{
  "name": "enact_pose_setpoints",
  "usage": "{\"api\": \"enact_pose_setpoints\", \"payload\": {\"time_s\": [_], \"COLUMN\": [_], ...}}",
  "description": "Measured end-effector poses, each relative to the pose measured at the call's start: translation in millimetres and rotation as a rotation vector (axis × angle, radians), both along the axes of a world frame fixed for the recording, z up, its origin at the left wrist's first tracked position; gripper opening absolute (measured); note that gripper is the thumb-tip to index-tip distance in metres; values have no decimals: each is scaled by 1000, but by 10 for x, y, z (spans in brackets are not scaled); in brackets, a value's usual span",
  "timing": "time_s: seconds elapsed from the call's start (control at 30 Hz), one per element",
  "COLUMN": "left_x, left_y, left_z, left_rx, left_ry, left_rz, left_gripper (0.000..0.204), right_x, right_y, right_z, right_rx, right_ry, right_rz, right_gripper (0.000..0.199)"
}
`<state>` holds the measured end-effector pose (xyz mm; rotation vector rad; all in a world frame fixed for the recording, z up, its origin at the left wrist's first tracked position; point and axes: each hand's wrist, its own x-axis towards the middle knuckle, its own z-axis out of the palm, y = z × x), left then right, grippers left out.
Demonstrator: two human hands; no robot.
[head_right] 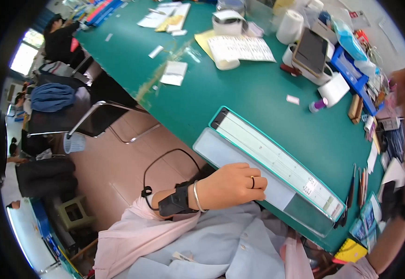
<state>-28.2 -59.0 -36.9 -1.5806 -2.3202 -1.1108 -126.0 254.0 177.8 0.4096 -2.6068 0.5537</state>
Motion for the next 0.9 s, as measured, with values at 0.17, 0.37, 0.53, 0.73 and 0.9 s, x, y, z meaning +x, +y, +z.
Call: {"api": "enact_pose_setpoints", "payload": {"time_s": [0.17,0.37,0.53,0.73,0.9], "left_x": [-39,26,73,106,98], "left_y": [8,76,75,96,86], "left_z": [-166,-159,-197,-261,-263], "left_rx": [86,122,116,161,163], "left_ry": [-84,-50,-56,-105,-94], "left_rz": [3,97,135,148,132], "left_gripper": [12,10,6,8,8], "right_x": [310,167,39,-29,-64], "right_y": [-1180,-1627,-1768,-1800,-1842], "right_z": [-956,-1480,-1633,-1756,-1793], "right_rx": [-85,-159,-61,18,57], "right_ry": [-444,-534,-522,-370,-299], "right_rz": [157,332,385,426,451], "right_gripper": [7,12,13,12,15]}}
